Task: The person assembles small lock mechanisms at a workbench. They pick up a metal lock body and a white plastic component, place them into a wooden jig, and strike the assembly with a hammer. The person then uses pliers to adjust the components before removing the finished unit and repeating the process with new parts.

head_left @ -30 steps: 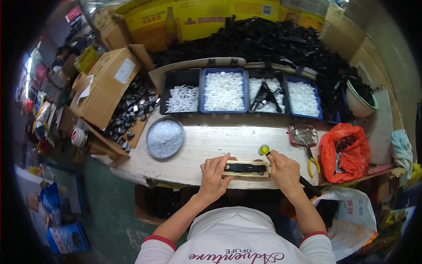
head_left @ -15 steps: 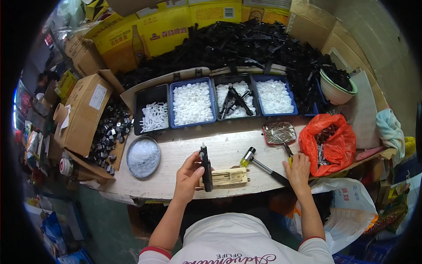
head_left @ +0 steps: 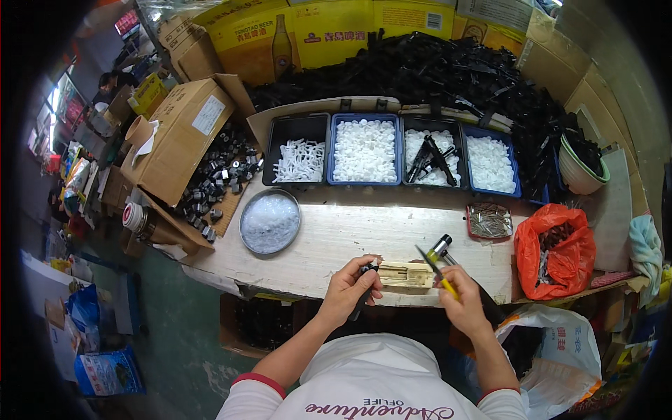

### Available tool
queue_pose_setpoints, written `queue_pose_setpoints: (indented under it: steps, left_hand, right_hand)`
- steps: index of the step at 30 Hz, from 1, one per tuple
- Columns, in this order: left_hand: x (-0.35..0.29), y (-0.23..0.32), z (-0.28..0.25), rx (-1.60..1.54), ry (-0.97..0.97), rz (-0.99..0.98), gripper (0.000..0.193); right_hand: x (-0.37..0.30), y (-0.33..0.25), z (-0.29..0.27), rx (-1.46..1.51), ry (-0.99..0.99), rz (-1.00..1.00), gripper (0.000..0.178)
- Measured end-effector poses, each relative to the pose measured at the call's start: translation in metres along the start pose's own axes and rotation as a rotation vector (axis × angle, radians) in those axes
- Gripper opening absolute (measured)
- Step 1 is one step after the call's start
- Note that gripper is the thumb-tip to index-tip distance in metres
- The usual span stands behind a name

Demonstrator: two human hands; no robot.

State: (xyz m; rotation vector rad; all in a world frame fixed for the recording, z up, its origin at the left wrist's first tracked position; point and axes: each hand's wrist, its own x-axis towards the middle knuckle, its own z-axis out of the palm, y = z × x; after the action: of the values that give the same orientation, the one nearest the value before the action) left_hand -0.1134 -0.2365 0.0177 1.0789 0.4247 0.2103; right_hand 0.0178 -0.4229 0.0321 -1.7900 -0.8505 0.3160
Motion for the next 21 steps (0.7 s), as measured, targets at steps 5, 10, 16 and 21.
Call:
queue_pose_setpoints:
  steps: [5,10,16,21]
  left_hand:
    - [-0.01,0.001,-0.003,0.113,0.07,0.011,0.025]
    - [-0.016,0.0,-0.005,0.204,0.118,0.003,0.026]
    - [-0.019,-0.001,-0.005,0.278,0.13,-0.008,0.027]
    - [-0.023,0.004,-0.004,0.315,0.128,0.011,0.027]
  right_hand:
    - [-0.002,-0.016,0.023,-0.12,-0.177,-0.092,0.023]
    - [-0.009,-0.013,0.035,-0.175,-0.279,-0.11,0.023]
    - [-0.004,-0.024,0.041,-0.244,-0.342,-0.153,0.023]
    - [-0.007,-0.023,0.041,-0.298,-0.359,-0.173,0.023]
